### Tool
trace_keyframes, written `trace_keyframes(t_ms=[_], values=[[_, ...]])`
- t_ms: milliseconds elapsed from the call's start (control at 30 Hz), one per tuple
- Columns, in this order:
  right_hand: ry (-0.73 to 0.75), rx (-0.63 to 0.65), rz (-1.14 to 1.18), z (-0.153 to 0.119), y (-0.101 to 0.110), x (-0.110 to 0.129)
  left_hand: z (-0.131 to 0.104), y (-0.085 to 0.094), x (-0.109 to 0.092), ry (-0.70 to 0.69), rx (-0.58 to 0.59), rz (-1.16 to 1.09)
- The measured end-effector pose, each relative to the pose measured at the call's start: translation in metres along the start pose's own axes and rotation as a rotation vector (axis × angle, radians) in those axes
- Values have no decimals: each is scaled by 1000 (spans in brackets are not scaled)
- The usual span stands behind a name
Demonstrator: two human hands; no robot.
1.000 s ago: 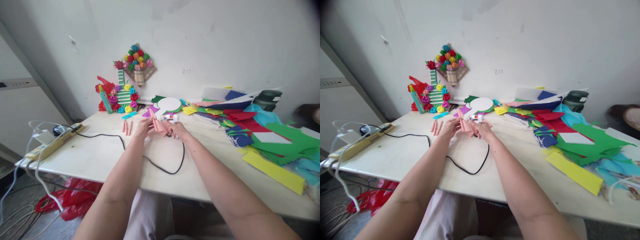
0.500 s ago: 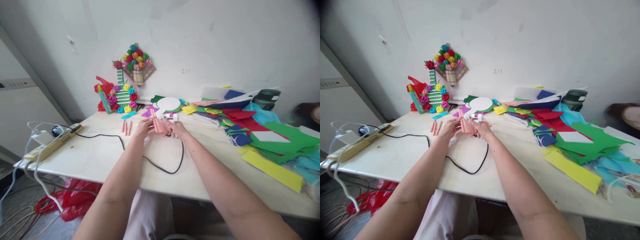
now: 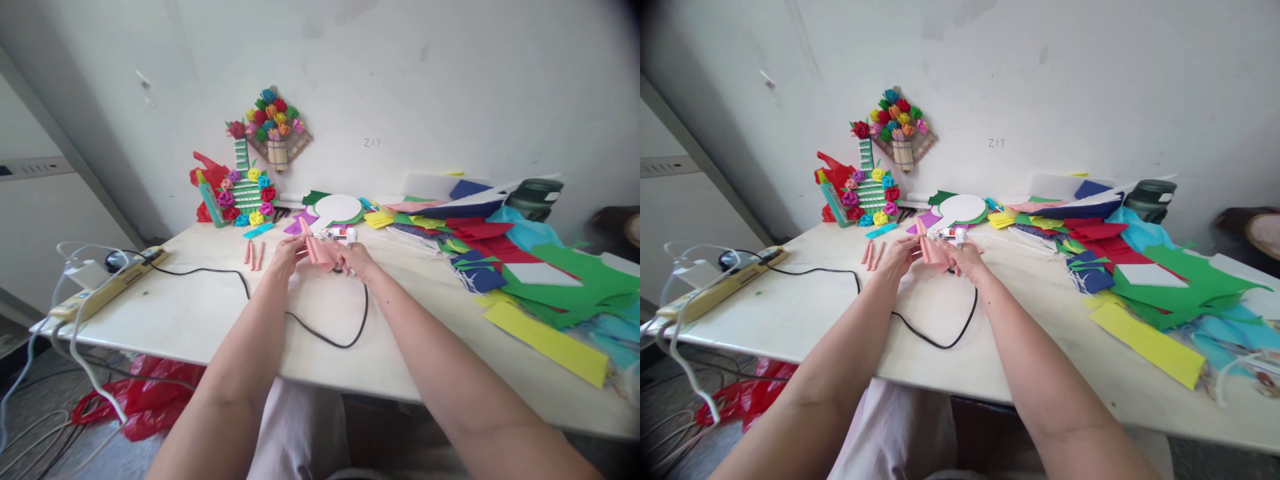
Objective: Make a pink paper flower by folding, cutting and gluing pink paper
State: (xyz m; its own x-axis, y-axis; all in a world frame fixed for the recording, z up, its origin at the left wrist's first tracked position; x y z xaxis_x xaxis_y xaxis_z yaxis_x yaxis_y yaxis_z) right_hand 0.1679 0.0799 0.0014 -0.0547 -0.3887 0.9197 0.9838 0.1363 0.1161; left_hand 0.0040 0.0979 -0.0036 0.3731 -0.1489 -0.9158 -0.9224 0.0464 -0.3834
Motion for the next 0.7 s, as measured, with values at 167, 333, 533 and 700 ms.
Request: trace_keyframes(t_ms=[167,333,533,700], values=[[-10,15,10,0,-2,-4,-1,2,-3,-14,-10,-8],[-13,29,12,0,-4,-2,3,7,-2,-17,-10,-16],[2,44,6,0,-6,-1,6,10,-2,-36,-1,-26],[12,69,-8,0,-8,-1,8,12,-2,-42,12,-29]])
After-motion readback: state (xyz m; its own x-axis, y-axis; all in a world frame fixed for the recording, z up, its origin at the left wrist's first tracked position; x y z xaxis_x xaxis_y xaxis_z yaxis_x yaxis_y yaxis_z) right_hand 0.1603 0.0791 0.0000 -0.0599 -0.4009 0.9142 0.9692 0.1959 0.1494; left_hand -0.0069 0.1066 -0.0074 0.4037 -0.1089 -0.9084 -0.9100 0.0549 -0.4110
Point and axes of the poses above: each hand's wrist, its own z-axis towards the middle knuckle, its own y-axis out of the back of the hand, x = y × z, the point moved 9 cm from there along z, towards the middle knuckle, and after that the axes turned 15 degrees about y, right-handed, at the moved point
